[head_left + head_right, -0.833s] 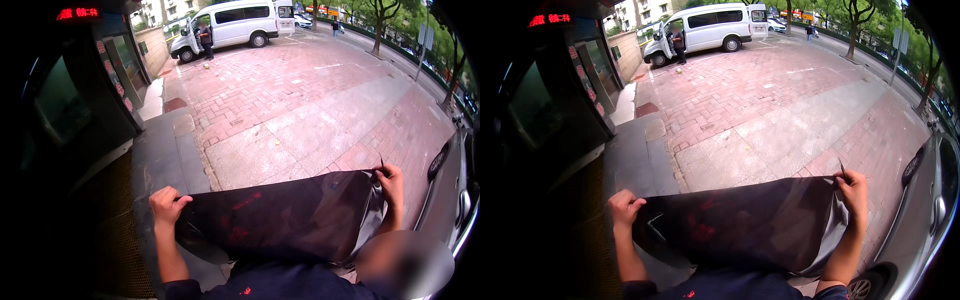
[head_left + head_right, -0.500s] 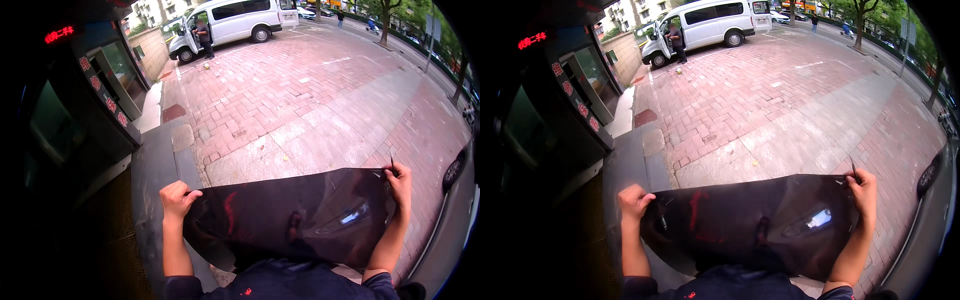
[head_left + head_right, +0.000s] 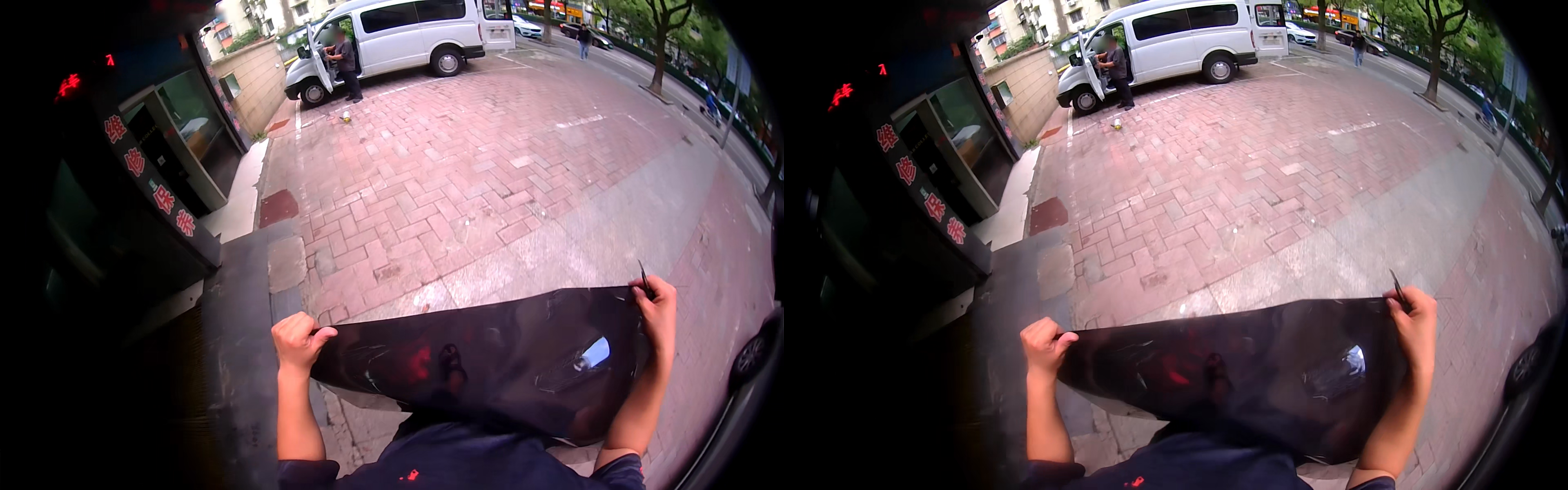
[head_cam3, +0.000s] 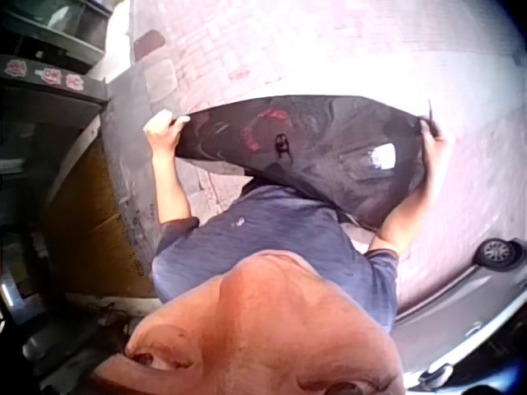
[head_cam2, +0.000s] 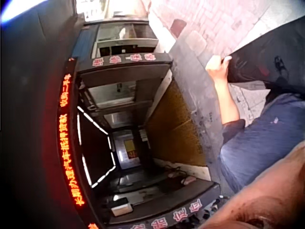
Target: The person measures a large sheet of window film on a workbench using a ruler and utility knife, then cuts and peels the film. They carry the cut film outside and place it against the rear window of a white van to check the fit.
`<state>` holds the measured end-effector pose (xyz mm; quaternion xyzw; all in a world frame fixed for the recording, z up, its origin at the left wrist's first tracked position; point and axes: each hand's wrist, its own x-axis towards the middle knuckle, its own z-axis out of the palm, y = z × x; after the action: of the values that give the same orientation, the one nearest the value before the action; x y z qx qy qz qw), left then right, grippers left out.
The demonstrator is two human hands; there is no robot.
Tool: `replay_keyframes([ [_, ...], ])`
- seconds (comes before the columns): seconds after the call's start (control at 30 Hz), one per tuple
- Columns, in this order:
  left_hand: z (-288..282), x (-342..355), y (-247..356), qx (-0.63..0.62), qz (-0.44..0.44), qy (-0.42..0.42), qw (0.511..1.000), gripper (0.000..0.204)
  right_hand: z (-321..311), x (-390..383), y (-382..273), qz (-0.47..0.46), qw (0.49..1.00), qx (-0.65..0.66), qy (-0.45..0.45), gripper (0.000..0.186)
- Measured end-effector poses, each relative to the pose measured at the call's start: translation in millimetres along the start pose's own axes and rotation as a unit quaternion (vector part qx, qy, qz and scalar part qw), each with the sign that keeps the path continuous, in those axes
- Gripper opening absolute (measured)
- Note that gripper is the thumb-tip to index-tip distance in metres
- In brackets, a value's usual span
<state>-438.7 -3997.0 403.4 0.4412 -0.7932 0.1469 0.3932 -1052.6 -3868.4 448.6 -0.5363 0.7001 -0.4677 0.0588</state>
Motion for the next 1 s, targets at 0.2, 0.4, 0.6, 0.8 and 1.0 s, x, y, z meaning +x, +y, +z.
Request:
replay_keyframes([
  [0.2, 212.0, 139.8, -72.3, -0.022, 0.015, 0.011, 1.0, 0.06, 70.4, 190.4, 53.8, 0.016, 0.999, -0.02, 0.02, 0.007],
  [0.4, 409.3, 284.7, -142.4, -0.086, 0.011, 0.0, 0.996, 0.057, 137.5, 388.9, 90.1, 0.014, 0.999, -0.049, 0.02, 0.007],
  [0.6, 634.5, 402.6, -201.0, -0.06, 0.001, -0.041, 0.997, 0.055, 243.0, 598.8, 205.4, -0.045, 0.988, -0.146, 0.0, 0.012],
  [0.8, 769.9, 547.0, -242.6, -0.026, -0.021, -0.04, 0.999, 0.056, 330.9, 825.0, 254.0, -0.019, 0.999, -0.035, 0.01, 0.014],
  [1.0, 906.9, 678.4, -293.5, -0.031, -0.049, -0.047, 0.997, 0.055, 404.1, 1036.2, 298.8, -0.097, 0.988, -0.121, 0.0, 0.011],
])
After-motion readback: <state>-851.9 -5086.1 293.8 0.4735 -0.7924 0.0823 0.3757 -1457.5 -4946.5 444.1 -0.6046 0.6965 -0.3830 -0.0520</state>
